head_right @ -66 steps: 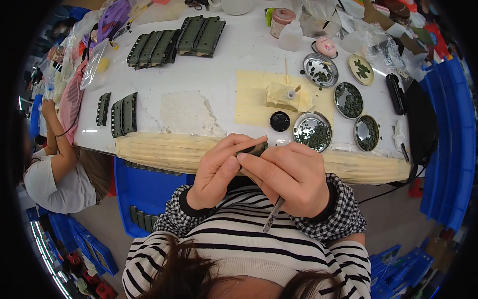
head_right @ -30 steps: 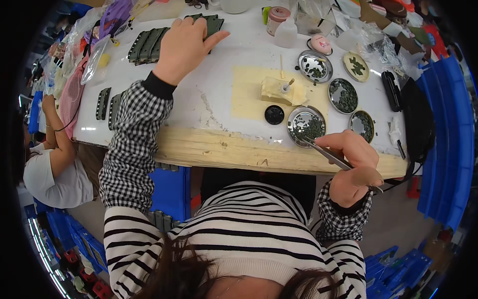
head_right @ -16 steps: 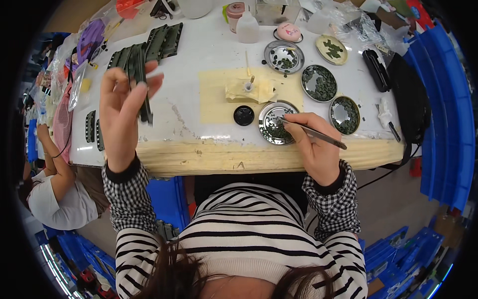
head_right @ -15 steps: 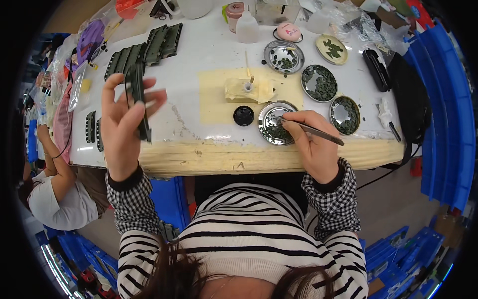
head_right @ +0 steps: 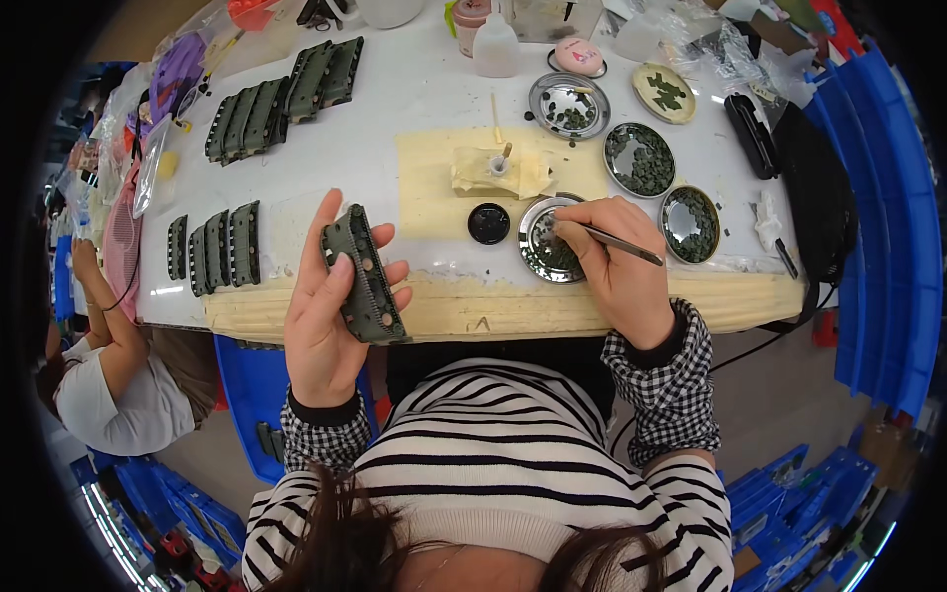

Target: Apply a substance to small green plastic toy components using a fine brush and handling parts with tweezers.

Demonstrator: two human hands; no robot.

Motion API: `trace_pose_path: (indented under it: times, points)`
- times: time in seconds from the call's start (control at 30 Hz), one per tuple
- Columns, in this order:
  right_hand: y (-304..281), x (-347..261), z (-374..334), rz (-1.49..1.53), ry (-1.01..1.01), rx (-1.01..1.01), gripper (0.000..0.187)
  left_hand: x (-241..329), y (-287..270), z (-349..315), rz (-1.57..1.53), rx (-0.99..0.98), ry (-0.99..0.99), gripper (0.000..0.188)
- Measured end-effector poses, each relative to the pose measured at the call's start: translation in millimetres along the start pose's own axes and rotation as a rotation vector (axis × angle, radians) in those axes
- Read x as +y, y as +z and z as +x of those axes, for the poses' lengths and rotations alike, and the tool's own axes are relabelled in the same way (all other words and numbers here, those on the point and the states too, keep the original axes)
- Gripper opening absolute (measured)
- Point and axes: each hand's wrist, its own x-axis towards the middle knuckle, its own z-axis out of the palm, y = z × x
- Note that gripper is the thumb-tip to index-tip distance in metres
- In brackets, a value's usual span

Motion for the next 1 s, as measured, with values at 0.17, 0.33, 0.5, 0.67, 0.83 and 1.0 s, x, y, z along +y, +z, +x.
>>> trace_pose_path:
  times: [0.17, 0.33, 0.5, 0.67, 0.83, 1.0]
  points:
    - [-2, -1, -2, 0.032, 0.014, 0.008, 0.011, -13, 2, -2, 0.007, -0.058, -0.045, 0.031]
    - [-8, -41, -3, 0.461, -0.015, -0.079, 0.011, -31, 3, 0, -0.025, -0.207, -0.274, 0.025]
    - [-1, -60, 8, 0.485, -0.119, -0.231, 0.012, -40, 8, 5, -0.220, -0.318, -0.399, 0.028]
    - [2, -62, 11, 0.421, -0.152, -0.270, 0.012, -41, 5, 7, -0.207, -0.316, -0.383, 0.027]
    - [5, -64, 12, 0.404, -0.152, -0.294, 0.011, -43, 0, 5, -0.076, -0.303, -0.339, 0.026]
    - [4, -62, 9, 0.464, -0.148, -0.254, 0.011, -38, 4, 6, -0.026, -0.273, -0.322, 0.028]
